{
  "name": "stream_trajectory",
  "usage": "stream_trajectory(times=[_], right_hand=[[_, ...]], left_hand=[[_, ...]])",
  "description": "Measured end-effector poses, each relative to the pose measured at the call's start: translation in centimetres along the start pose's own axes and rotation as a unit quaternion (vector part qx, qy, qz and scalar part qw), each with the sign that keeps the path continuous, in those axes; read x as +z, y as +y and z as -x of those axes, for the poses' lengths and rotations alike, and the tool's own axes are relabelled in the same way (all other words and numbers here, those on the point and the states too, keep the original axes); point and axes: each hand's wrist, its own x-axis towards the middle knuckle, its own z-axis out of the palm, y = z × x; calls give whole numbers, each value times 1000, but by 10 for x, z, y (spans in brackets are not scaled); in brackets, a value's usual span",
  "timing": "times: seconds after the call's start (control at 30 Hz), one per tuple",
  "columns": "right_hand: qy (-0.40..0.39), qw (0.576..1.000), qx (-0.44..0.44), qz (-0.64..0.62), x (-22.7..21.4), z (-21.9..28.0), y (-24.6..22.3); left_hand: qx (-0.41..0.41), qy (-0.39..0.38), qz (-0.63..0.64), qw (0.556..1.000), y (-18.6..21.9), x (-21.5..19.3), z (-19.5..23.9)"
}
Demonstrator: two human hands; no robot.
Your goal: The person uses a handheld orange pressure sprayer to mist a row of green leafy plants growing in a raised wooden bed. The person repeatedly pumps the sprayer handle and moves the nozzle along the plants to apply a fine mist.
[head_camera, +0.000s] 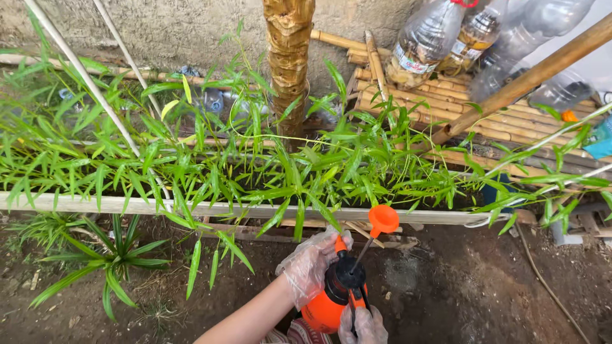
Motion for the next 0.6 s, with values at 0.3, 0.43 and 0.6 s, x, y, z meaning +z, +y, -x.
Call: stream_trajectory(times=[0.3,0.43,0.6], right_hand=[[-87,994,38,-55,3,-7,-7],[-78,994,60,-53,8,-2,-17],[-73,992,82,-57,15,6,-27]], left_hand=[[47,-6,-2,999,-1,-6,1],[134,59,-129,981,1,-2,16],[78,156,-672,720,-1,2,50]])
